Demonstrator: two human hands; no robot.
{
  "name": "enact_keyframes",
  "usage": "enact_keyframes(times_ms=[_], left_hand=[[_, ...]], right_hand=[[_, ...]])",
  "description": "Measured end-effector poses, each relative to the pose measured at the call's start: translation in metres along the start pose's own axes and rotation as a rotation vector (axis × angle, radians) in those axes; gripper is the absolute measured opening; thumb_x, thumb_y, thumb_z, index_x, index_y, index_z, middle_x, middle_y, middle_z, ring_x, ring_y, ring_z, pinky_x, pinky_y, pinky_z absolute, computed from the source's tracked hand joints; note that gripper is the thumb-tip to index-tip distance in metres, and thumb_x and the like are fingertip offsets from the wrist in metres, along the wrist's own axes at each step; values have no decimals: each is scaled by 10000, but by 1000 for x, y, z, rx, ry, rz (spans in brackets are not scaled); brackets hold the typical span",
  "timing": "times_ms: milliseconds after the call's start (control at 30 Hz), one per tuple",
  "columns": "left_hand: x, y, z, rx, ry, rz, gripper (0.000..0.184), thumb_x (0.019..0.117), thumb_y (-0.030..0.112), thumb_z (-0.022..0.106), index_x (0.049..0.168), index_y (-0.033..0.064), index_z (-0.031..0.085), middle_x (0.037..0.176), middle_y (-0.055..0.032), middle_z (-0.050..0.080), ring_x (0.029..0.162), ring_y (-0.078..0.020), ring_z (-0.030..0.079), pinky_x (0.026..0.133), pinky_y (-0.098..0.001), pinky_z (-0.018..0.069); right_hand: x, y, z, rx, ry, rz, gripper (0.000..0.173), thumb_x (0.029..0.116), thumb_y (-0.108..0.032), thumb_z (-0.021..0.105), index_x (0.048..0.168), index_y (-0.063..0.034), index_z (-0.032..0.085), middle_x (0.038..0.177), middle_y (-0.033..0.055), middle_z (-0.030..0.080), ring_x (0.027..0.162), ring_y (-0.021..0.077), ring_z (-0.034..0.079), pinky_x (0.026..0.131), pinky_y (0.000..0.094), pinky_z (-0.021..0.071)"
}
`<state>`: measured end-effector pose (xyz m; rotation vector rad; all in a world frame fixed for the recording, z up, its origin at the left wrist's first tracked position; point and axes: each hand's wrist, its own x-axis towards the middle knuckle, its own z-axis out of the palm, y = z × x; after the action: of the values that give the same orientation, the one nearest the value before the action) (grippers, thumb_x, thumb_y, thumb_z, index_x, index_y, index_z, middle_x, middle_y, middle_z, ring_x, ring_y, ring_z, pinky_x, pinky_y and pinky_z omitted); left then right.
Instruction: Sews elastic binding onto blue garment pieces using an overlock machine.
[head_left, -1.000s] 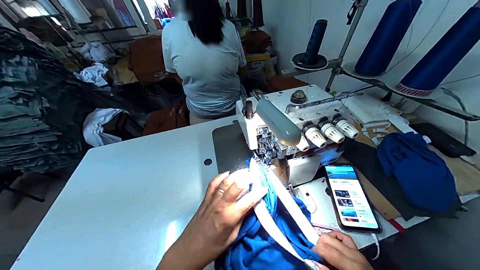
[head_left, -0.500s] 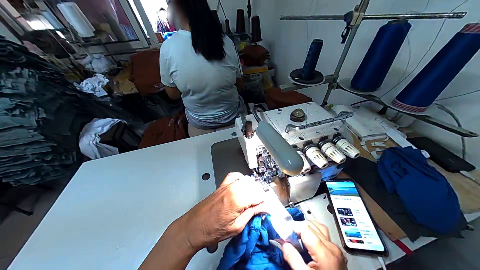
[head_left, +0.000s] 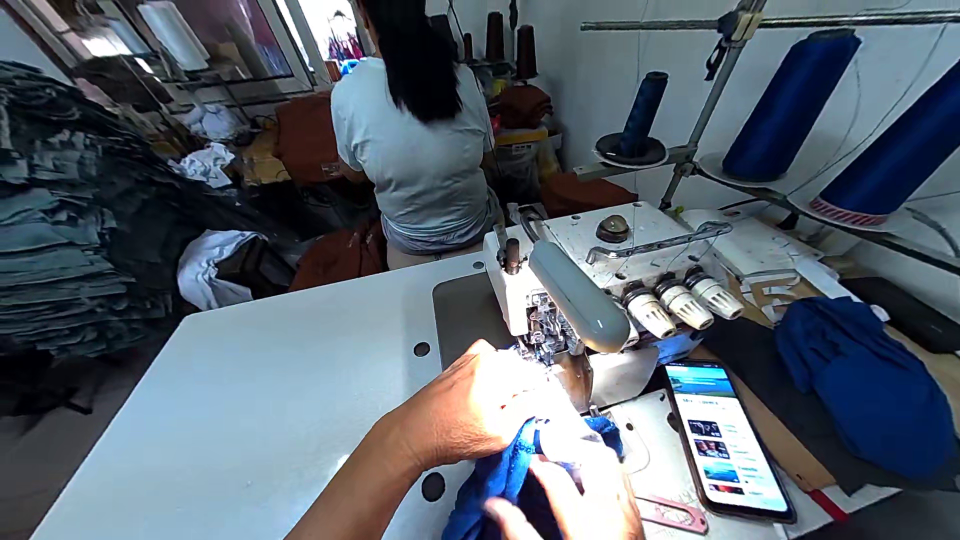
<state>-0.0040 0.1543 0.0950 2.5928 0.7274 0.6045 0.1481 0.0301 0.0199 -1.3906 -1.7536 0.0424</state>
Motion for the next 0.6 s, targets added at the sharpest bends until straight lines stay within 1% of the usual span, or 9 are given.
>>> enact_keyframes(times_ms=[67,100,200,267,300,400,500,567,600], left_hand=[[-1,0,-1,-22,6,-28,312,999,171,504,736,77,644,658,11,546,659,-62,536,644,-248,404],[-2,0,-3,-63,-2,-59,311,1004,179,508,759,71,665,683,10,567,680,-51,547,642,-232,412],[-7,-7,-14,-297,-113,-163,265,972,316,645,891,71,708,790,50,626,746,42,571,670,-138,456],[-6,-8,-18,-377,-188,-192,341,872,384,758,1012,76,710,877,58,671,801,62,602,713,-132,497],[-4,-7,-19,-397,-215,-192,364,870,378,765,1050,67,710,912,45,683,835,53,615,745,-144,512],[0,-7,-18,-380,-226,-200,275,900,313,718,1012,62,711,890,36,677,829,39,605,736,-160,495],[0,-6,-16,-374,-194,-246,192,893,245,707,955,64,717,818,48,656,747,48,582,668,-148,469],[0,-3,-15,-385,-171,-290,188,881,229,738,986,76,706,826,53,661,756,47,592,680,-145,476],[0,-3,-15,-393,-161,-299,214,871,230,754,1021,96,679,833,67,651,759,54,588,681,-134,473]], right_hand=[[2,-1,4,153,9,39,182,907,-223,696,917,-73,799,942,119,735,970,247,676,949,426,503],[4,1,-2,292,-13,92,154,910,-129,673,907,-36,796,947,134,749,987,230,684,966,419,500],[15,12,-31,633,-116,285,160,944,-22,600,880,57,724,962,115,701,979,68,639,907,224,519],[19,21,-43,743,-152,388,180,989,-35,523,888,22,660,894,14,642,843,-20,600,769,175,516],[20,25,-45,762,-154,412,182,1000,-46,488,884,-20,626,846,-28,613,783,-34,582,716,175,505],[22,28,-40,741,-158,368,191,1014,-37,444,902,-30,600,764,-27,591,703,-13,571,661,195,501],[22,23,-32,564,-91,253,183,972,-120,600,928,51,650,851,89,650,813,37,606,755,194,510],[24,21,-25,440,20,156,360,868,-272,792,965,42,644,946,128,653,893,51,604,786,165,502],[25,23,-22,381,64,104,433,826,-323,835,985,27,636,987,137,646,939,56,608,817,148,502]])
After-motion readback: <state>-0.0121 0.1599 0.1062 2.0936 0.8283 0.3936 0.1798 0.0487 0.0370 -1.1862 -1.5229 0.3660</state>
